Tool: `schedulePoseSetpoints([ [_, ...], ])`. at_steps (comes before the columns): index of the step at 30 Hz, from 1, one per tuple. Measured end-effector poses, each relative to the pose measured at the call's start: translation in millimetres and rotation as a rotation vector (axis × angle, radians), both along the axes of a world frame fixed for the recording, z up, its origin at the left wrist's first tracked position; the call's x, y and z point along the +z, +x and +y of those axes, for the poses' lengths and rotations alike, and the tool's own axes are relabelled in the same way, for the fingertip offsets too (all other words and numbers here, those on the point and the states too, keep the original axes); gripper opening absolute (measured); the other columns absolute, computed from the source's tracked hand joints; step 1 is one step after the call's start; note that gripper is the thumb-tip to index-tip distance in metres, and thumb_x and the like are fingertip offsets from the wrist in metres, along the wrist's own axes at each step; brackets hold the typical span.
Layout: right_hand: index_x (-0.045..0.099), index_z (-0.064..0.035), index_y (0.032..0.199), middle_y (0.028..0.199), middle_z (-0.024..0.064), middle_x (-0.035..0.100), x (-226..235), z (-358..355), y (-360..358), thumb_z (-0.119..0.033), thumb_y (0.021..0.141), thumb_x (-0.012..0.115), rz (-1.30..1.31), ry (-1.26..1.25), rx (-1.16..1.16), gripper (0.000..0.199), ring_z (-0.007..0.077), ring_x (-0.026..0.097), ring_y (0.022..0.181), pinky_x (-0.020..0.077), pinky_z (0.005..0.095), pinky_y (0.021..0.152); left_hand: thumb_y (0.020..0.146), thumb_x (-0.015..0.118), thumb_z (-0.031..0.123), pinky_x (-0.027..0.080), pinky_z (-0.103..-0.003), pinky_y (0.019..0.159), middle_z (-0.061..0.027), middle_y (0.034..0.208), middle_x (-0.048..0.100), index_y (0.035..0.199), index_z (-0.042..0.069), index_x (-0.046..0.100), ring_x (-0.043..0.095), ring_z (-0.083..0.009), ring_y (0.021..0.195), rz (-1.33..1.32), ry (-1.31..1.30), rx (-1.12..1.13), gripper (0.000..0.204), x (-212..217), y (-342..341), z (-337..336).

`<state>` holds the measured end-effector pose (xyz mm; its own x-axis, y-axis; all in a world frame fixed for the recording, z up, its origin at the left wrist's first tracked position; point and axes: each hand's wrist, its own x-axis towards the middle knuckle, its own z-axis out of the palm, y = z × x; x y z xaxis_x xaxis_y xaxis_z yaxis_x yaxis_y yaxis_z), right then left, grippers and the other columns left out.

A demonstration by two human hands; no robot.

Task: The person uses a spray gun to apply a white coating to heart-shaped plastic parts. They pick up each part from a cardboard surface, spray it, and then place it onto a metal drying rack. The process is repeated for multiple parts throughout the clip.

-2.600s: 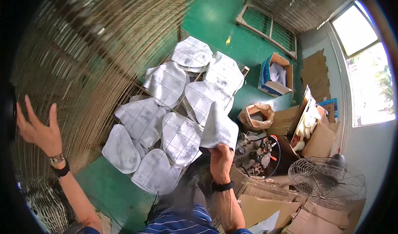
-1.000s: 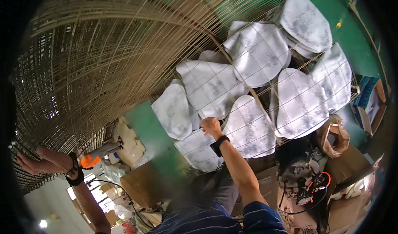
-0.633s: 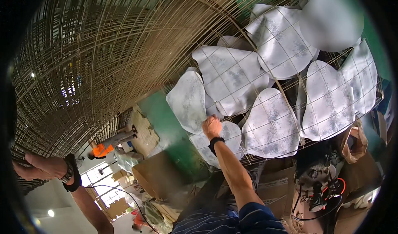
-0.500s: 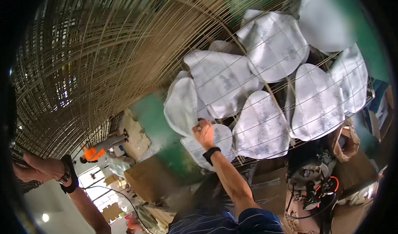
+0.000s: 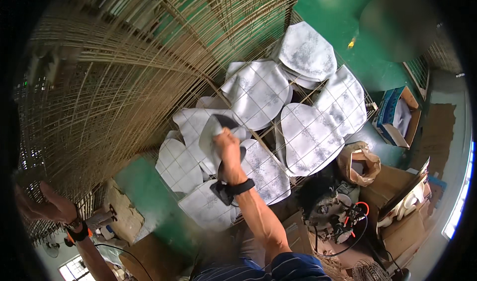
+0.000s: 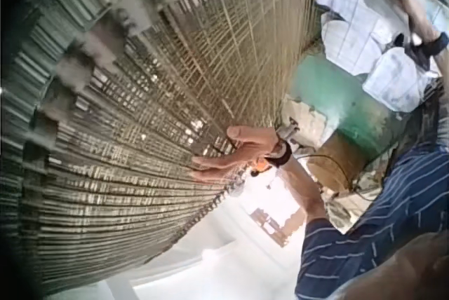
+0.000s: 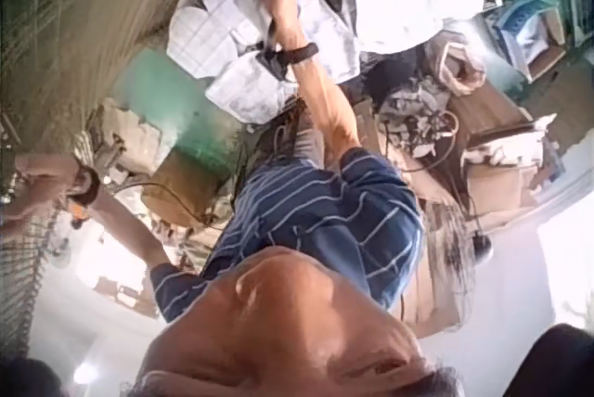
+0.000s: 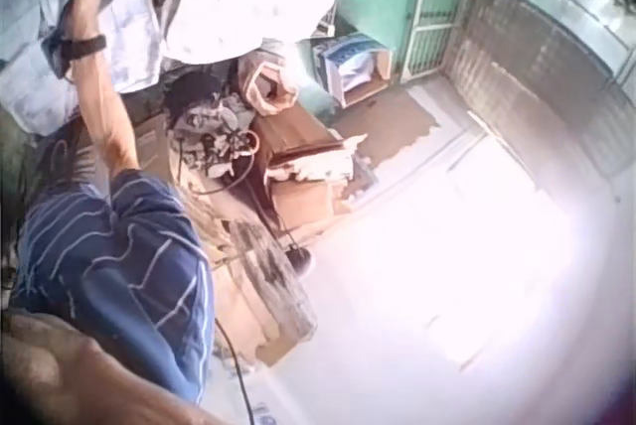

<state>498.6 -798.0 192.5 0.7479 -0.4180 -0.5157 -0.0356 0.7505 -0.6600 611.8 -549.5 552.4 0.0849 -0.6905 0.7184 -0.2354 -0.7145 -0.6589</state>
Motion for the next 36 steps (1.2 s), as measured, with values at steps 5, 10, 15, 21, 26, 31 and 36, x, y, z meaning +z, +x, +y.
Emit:
schedulePoseSetpoints([
  [5,0.059,-0.0051,0.094,0.088,0.0031,0.058,54,-85,24,-0.019,0.083,0.052,-0.041,0.126,-0.146,0.020,0.0161,0.058,0.079,0.0486,0.0296,0.074,0.095,0.052,0.045,0.030,-0.051,0.107,-0.0204,0.142,0.034,0.140,0.008,0.045,0.032,-0.0320,0.132,0.026,-0.028,0.004,0.059,-6,-1,-22],
  [10,0.064,-0.0026,0.089,0.085,0.0034,0.061,1,-161,26,-0.020,0.082,0.056,-0.078,-0.147,-0.092,0.020,0.0150,0.058,0.079,0.0480,0.0274,0.074,0.096,0.050,0.046,0.031,-0.051,0.106,-0.0183,0.144,0.032,0.141,0.008,0.044,0.031,-0.0313,0.132,0.027,-0.027,0.027,0.059,-2,-4,-23],
  [15,0.062,0.0020,0.087,0.077,0.0233,0.065,-137,-296,0,-0.043,0.081,0.067,0.529,-1.420,0.191,0.046,0.0366,0.065,0.076,0.0495,0.0439,0.068,0.096,0.049,0.046,0.032,-0.050,0.106,-0.0184,0.144,0.033,0.140,0.007,0.043,0.030,-0.0310,0.133,-0.003,-0.028,-0.041,0.058,-2,5,-38],
  [21,0.057,-0.0068,0.102,0.080,0.0198,0.065,-161,-200,-74,-0.022,0.084,0.069,0.303,-1.473,-0.065,0.027,0.0407,0.062,0.072,0.0479,0.0474,0.061,0.094,0.054,0.045,0.036,-0.052,0.101,-0.0200,0.138,0.040,0.137,0.010,0.050,0.035,-0.0337,0.130,-0.051,0.007,-0.033,0.055,1,-2,-22],
  [26,0.064,0.0003,0.104,0.090,0.0206,0.067,-229,10,-245,-0.013,0.085,0.057,0.280,-1.253,0.081,0.024,0.0351,0.065,0.081,0.0505,0.0430,0.070,0.091,0.057,0.048,0.042,-0.051,0.090,-0.0218,0.131,0.049,0.131,0.011,0.057,0.048,-0.0370,0.119,-0.095,0.007,-0.094,0.054,14,-2,-20],
  [31,0.069,-0.0013,0.102,0.094,0.0207,0.070,-100,181,-327,-0.022,0.084,0.064,0.573,-0.835,0.375,0.028,0.0314,0.069,0.090,0.0526,0.0382,0.077,0.087,0.057,0.057,0.035,-0.056,0.091,-0.0083,0.136,0.050,0.131,0.025,0.059,0.047,-0.0317,0.124,-0.084,-0.221,-0.115,0.054,-11,-11,-1],
  [36,0.067,0.0021,0.106,0.095,0.0204,0.070,-4,303,-414,-0.025,0.084,0.060,0.761,-0.703,0.129,0.035,0.0323,0.069,0.090,0.0529,0.0377,0.080,0.083,0.059,0.060,0.026,-0.063,0.098,-0.0010,0.145,0.044,0.134,0.031,0.054,0.042,-0.0256,0.132,0.066,-0.328,-0.204,0.059,-6,-23,-3],
])
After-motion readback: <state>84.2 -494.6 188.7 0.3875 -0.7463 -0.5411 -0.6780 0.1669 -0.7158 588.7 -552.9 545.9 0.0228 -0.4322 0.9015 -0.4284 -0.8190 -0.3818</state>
